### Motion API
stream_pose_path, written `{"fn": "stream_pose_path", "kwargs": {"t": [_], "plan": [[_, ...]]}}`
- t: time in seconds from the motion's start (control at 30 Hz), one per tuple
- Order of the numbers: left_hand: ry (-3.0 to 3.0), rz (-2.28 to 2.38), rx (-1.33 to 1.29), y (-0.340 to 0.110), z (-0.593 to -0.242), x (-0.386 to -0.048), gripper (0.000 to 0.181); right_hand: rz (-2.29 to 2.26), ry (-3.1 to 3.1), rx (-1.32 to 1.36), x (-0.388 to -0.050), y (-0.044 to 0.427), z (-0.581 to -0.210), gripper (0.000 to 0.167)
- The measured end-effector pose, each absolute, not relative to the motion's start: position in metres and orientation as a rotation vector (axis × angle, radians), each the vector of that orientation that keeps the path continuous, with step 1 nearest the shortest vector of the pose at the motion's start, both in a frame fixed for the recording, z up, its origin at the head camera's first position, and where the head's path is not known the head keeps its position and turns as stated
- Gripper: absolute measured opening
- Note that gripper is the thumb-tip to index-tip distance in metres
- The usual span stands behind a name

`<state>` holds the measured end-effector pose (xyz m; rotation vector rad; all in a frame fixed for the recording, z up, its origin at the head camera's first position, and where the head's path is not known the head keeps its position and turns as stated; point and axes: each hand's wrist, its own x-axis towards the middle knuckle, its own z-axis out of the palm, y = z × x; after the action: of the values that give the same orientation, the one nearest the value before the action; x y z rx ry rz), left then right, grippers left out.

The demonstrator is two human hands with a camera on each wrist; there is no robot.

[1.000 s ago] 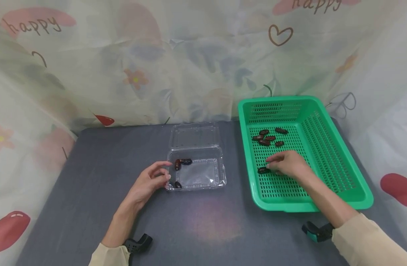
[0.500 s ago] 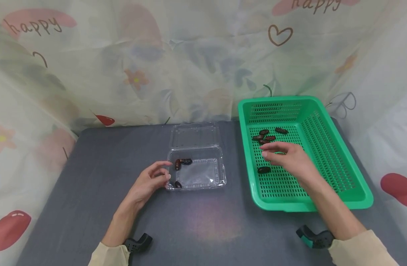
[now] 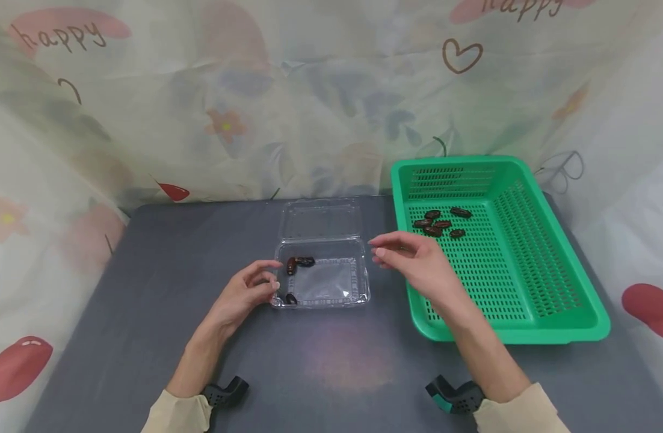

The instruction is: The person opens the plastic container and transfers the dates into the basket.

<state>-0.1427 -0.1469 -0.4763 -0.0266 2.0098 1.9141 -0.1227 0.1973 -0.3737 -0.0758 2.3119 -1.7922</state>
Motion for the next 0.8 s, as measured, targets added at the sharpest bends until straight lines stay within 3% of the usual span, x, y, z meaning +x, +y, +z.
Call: {"fn": "stream_pose_path", "kwargs": {"t": [0.43, 0.8], "plan": [[2.025, 1.914, -0.035, -0.148, -0.472, -0.144, 0.042, -1.864, 2.179, -0.137, -0.121, 0.114, -0.405, 0.023], [2.023, 1.912, -0.056, -0.145, -0.475, -0.143, 0.041, -1.745, 2.191, -0.225, -0.143, 0.082, -0.44, 0.026]]}}
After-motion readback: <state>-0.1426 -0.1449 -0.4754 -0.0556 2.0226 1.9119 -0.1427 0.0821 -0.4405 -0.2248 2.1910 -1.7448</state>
